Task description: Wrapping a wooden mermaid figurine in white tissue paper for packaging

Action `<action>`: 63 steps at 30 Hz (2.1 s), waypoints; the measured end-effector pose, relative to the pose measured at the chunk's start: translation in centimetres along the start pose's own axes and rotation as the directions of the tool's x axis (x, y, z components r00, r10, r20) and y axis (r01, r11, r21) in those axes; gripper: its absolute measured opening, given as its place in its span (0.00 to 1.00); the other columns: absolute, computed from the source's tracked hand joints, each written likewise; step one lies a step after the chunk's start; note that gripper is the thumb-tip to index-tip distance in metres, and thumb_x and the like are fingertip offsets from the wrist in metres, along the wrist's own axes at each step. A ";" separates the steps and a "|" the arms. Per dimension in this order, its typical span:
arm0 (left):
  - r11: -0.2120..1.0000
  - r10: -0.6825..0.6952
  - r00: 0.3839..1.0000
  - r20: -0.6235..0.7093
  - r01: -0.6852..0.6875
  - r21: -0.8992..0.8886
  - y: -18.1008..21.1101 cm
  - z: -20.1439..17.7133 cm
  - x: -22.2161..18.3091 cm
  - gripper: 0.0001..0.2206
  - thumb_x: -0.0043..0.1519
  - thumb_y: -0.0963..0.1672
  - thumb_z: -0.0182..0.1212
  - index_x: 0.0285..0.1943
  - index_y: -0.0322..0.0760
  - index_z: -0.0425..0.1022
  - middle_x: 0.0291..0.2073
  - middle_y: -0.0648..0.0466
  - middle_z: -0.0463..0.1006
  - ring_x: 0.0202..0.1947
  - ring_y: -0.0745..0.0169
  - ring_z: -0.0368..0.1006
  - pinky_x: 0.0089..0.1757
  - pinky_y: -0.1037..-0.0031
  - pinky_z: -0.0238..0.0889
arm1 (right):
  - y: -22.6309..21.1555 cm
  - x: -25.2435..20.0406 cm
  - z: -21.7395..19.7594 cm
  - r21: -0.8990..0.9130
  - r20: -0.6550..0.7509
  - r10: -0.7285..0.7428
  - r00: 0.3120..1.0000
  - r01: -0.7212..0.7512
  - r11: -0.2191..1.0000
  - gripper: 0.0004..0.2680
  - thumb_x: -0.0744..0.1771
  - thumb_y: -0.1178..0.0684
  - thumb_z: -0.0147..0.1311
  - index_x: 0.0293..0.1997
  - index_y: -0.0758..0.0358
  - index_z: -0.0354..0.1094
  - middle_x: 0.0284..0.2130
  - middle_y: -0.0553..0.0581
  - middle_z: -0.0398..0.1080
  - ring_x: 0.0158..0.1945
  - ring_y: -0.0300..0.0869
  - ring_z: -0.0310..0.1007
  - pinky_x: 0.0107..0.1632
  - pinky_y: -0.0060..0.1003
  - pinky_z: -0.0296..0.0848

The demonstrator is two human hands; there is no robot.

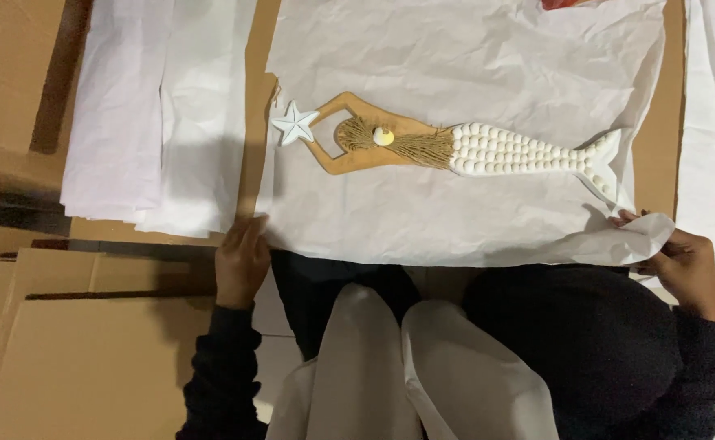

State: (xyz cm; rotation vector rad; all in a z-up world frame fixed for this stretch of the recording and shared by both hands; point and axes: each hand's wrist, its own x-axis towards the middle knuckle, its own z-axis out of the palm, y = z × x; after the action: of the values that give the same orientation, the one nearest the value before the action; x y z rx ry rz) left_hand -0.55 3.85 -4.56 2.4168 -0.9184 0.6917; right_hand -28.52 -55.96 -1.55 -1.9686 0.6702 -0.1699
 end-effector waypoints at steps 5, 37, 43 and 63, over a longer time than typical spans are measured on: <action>0.756 0.028 0.889 0.457 0.281 -0.591 -1.3 -4.1 3.4 0.25 0.54 0.33 0.59 0.62 0.41 0.70 0.64 0.40 0.73 0.73 0.44 0.62 0.69 0.58 0.51 | 0.4 0.3 0.1 -0.088 -0.007 -0.218 0.976 0.216 0.972 0.10 0.68 0.64 0.56 0.56 0.71 0.71 0.57 0.66 0.72 0.65 0.45 0.69 0.79 0.37 0.60; 0.947 0.288 0.696 0.658 -0.103 -0.306 -8.3 0.1 9.8 0.30 0.66 0.38 0.45 0.81 0.37 0.47 0.77 0.44 0.51 0.77 0.46 0.48 0.71 0.60 0.40 | 1.0 0.3 0.1 -0.046 -0.018 -0.155 0.988 0.154 0.987 0.10 0.68 0.64 0.56 0.56 0.69 0.73 0.58 0.62 0.73 0.60 0.41 0.69 0.51 0.37 0.71; 0.895 0.429 0.723 0.541 -0.258 -0.364 -7.4 -0.7 7.0 0.33 0.56 0.34 0.46 0.76 0.33 0.58 0.75 0.43 0.59 0.76 0.40 0.52 0.71 0.56 0.45 | -0.8 -0.2 0.6 -0.017 -0.051 -0.053 0.997 0.053 0.998 0.13 0.68 0.67 0.54 0.59 0.65 0.73 0.56 0.58 0.74 0.37 0.37 0.63 0.25 0.33 0.64; 0.906 -0.029 0.684 0.729 0.326 -0.271 -5.8 -1.0 11.3 0.23 0.67 0.40 0.52 0.74 0.35 0.62 0.36 0.53 0.86 0.33 0.59 0.81 0.40 0.68 0.72 | 1.9 1.2 -0.8 -0.052 -0.060 -0.094 0.994 0.091 0.995 0.10 0.72 0.56 0.54 0.59 0.66 0.74 0.56 0.59 0.74 0.50 0.32 0.58 0.44 0.29 0.62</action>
State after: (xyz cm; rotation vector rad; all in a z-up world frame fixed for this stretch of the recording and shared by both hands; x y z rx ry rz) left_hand 10.55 3.02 1.58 2.3501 -0.9417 -0.5377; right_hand -28.60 -57.90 -3.01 -2.0495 0.6290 -0.2745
